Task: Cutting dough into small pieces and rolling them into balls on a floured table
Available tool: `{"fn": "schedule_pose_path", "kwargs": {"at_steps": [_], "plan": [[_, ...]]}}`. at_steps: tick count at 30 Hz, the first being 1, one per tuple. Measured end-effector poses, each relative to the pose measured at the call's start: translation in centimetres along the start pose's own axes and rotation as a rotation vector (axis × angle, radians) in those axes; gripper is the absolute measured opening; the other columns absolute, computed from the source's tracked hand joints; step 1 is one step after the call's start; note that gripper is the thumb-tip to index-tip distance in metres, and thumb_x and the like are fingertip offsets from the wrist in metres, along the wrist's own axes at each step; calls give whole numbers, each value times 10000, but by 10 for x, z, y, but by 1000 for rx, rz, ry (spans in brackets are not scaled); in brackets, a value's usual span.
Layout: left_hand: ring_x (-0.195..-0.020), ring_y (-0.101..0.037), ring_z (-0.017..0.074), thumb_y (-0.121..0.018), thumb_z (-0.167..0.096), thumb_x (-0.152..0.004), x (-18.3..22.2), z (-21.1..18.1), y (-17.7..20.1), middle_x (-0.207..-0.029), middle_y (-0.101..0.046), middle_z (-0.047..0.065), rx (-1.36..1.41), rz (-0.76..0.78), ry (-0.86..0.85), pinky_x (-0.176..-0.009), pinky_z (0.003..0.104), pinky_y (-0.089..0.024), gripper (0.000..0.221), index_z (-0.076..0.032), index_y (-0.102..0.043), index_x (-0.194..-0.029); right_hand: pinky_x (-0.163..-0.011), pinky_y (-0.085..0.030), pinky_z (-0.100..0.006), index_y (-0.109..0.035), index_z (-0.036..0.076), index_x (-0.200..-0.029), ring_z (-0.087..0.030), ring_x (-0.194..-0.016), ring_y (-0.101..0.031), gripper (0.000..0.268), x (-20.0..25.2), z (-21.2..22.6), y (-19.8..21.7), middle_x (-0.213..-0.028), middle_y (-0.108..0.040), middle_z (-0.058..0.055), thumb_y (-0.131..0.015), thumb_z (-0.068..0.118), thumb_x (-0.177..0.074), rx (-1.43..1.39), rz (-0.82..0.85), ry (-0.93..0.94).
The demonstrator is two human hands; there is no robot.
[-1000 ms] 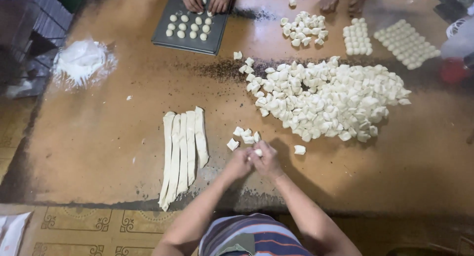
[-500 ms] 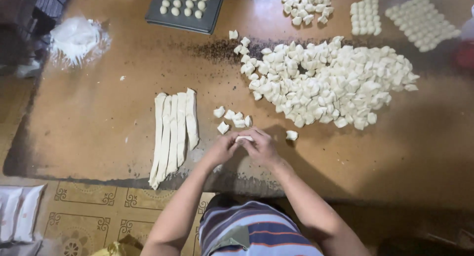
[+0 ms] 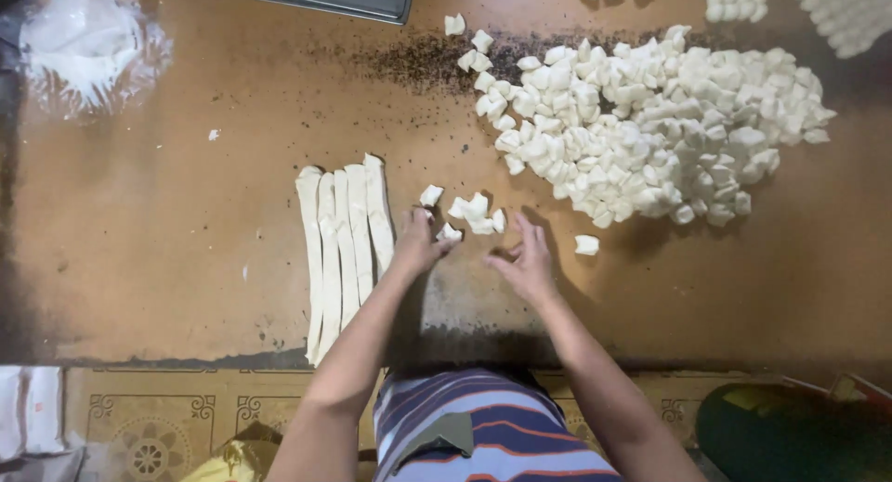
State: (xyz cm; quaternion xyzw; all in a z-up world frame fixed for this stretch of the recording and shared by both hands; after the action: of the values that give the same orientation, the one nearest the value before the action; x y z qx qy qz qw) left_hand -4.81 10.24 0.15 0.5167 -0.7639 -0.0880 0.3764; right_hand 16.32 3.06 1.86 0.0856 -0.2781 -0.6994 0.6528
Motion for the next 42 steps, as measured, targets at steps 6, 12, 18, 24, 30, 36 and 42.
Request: {"fn": "schedule_pose_path", "kwargs": {"at_steps": [6, 12, 18, 24, 30, 36, 42], "plan": [[-1363, -483, 457, -829, -290, -783, -132, -1, -52, -1410, -515, 266, 165, 6, -279, -1141, 583, -406, 654, -78, -454, -1275, -971, -528, -554, -488, -20, -1417, -549, -1110, -609, 844, -140, -42, -64, -1172, -586, -321, -831, -13, -646, 299, -226, 459], [-1355, -407, 557, -777, -232, -912, -123, -32, 90, -1348, -474, 376, 89, -550, -529, -1160, 592, -359, 520, 43, -486, -1244, -1108, -534, -461, -147, 34, -1630, -533, -1374, -485, 980, -136, 84, -11, -1598, -197, -335, -812, -14, -911, -92, -261, 262], [-1552, -57, 394, -315, -636, -1042, -130, 47, 69, -1681, -122, 235, -812, -180, 104, -1162, 718, 56, 766, -71, -321, -1559, -973, -591, -506, -593, -2, -1346, -428, -1137, -683, 505, -87, 1, -84, -1282, -634, -270, -725, -9, -858, -130, 103, 180], [-745, -648, 266, -487, -268, -1070, -44, -6, 64, -706, -655, 32, -406, -167, -380, -1156, 549, -305, 244, -116, -655, -979, -941, -579, -311, -710, 77, -1275, -198, -1074, -734, 393, -41, -21, -58, -1206, -763, -68, -724, 144, -889, -26, 132, 142], [-1368, -469, 414, -575, 38, -829, 19, -32, 0, -1536, -409, 263, 64, -19, -527, -1149, 498, -378, 788, -93, -229, -1525, -917, -589, -306, -648, 108, -1377, -197, -1066, -713, 471, -30, -19, 9, -1225, -700, -62, -703, 230, -925, -50, 42, 333], [-1448, -293, 513, -498, 95, -856, 82, -74, -25, -1548, -332, 368, 153, 58, -539, -1216, 612, -251, 1045, -139, 167, -1628, -709, -646, -317, -746, 96, -1221, -268, -997, -746, 379, -13, 12, 14, -1097, -716, -68, -801, 133, -847, -29, 18, 870], [-1011, -669, 189, -612, -100, -934, 58, -5, -79, -1064, -713, 30, 317, -42, -411, -900, 372, -510, 321, -189, -677, -1236, -638, -596, -366, -740, 168, -960, -258, -776, -730, 70, 2, -11, 14, -815, -722, -21, -754, 194, -896, 87, 63, 773]]}}
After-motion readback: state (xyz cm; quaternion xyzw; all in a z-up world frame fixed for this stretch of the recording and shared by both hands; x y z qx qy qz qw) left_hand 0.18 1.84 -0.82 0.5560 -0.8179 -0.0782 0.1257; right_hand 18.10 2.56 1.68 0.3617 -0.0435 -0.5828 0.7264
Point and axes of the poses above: each hand's wrist, its own x-axis away from the middle knuckle, its own y-axis out of the back of the hand, z = x × y, the point moved 1 cm from there along -x, towards the middle knuckle
